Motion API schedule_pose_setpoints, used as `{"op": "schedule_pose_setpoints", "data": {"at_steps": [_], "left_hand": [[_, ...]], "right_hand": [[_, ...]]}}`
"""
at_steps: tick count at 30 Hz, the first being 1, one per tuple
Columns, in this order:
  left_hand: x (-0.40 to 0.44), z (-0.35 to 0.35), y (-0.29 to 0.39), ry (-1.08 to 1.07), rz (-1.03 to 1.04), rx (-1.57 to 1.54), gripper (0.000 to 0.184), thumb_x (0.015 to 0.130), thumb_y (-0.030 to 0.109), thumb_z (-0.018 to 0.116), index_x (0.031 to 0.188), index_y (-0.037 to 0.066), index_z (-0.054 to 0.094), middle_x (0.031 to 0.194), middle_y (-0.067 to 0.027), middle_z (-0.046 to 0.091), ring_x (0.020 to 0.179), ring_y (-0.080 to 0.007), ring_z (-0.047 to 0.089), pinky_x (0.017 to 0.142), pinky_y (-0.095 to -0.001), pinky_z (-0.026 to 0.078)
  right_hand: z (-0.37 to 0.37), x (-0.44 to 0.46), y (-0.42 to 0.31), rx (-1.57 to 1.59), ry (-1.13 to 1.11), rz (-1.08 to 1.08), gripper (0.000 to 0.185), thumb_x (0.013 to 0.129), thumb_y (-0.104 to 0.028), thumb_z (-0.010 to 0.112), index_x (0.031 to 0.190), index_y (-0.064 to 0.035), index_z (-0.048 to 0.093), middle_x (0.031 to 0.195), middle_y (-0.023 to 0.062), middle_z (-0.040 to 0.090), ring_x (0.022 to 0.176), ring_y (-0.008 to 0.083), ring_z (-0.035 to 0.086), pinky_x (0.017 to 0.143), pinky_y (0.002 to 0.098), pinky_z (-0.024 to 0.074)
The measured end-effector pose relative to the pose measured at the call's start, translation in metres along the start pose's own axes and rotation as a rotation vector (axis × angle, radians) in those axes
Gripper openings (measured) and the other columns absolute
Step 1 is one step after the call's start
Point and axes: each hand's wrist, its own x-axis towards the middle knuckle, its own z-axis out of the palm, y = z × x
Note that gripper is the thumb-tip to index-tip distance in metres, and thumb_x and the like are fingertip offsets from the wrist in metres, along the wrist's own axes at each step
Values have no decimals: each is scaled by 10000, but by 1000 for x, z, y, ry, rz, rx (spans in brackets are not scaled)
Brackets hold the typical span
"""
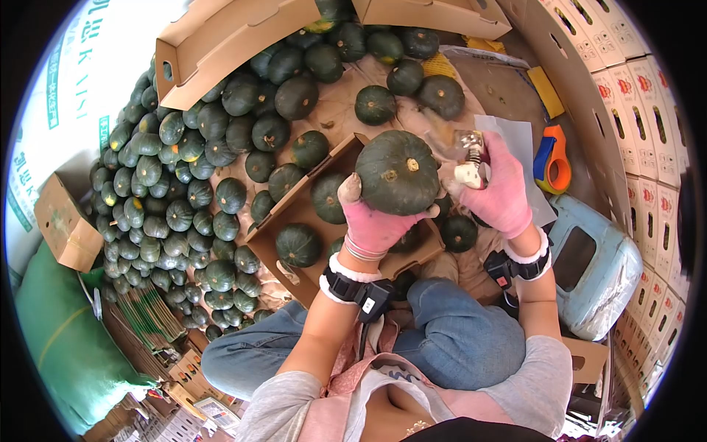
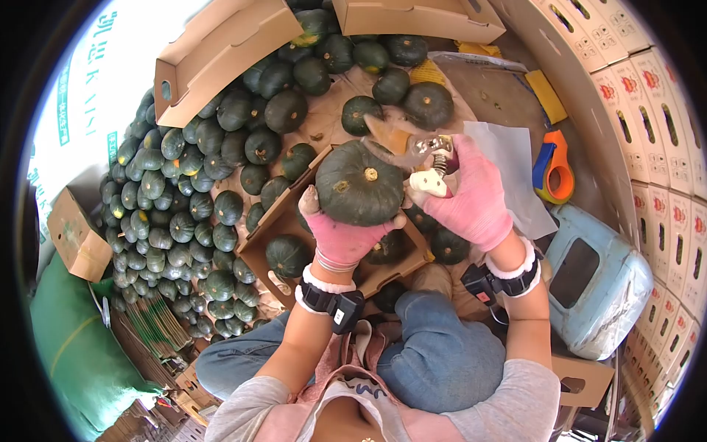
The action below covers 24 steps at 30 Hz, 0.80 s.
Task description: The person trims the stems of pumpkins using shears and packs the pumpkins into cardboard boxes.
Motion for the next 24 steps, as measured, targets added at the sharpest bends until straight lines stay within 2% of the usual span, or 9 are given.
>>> {"op": "schedule_pose_setpoints", "data": {"at_steps": [1,2,5,9,10,15,18,21,24], "left_hand": [[-1,5,-1,28,13,-8,888,718,685,506,1376,108,355,1276,-172,482,1087,-392,518,762,-496,496],[-2,8,-3,57,28,-15,896,716,690,500,1380,107,350,1275,-171,482,1089,-383,522,760,-495,496],[2,9,-6,-26,34,91,943,704,712,488,1387,81,330,1264,-186,483,1085,-356,539,773,-488,505],[1,17,-7,-59,-58,246,999,692,753,468,1380,43,321,1251,-186,490,1075,-330,555,808,-462,517],[2,22,-7,-33,-53,259,1014,687,765,466,1377,35,320,1249,-182,493,1072,-325,558,816,-454,518],[1,26,-17,60,-55,308,1032,668,789,476,1359,33,352,1271,-166,489,1108,-312,549,867,-438,508],[-2,20,-15,-25,-114,187,996,683,764,484,1352,34,369,1291,-156,485,1136,-306,534,911,-434,482],[-5,21,-18,120,-123,170,969,694,737,492,1350,33,375,1303,-144,480,1154,-296,521,945,-426,456],[-5,22,-17,136,-93,262,955,702,704,503,1363,30,354,1302,-149,478,1163,-290,515,960,-423,444]], "right_hand": [[1,-2,-3,76,17,29,505,648,-201,803,1044,-32,539,793,70,620,717,170,610,675,307,502],[7,-4,2,396,30,25,558,643,-192,828,1072,-24,514,793,22,571,697,111,565,660,270,496],[2,2,-18,547,-60,127,602,649,-215,836,1096,-12,487,820,11,540,699,87,536,658,241,484],[7,18,-19,583,-126,26,621,632,-248,848,1068,-6,478,881,51,545,815,110,520,724,267,468],[-3,18,-20,463,-268,121,785,647,-207,833,1275,1,409,1153,92,523,1018,148,522,901,307,436],[-1,17,-16,381,-297,126,800,616,-292,859,1219,15,432,1063,60,524,982,129,497,866,285,434],[-1,14,-16,310,-285,118,789,615,-315,860,1203,5,443,1037,53,529,964,127,493,845,283,434],[2,8,-18,235,-259,77,763,625,-321,853,1188,-1,449,1020,48,531,957,128,492,836,283,432],[2,6,-19,266,-236,27,734,637,-329,838,1171,1,458,1001,66,553,935,146,521,823,295,446]]}}
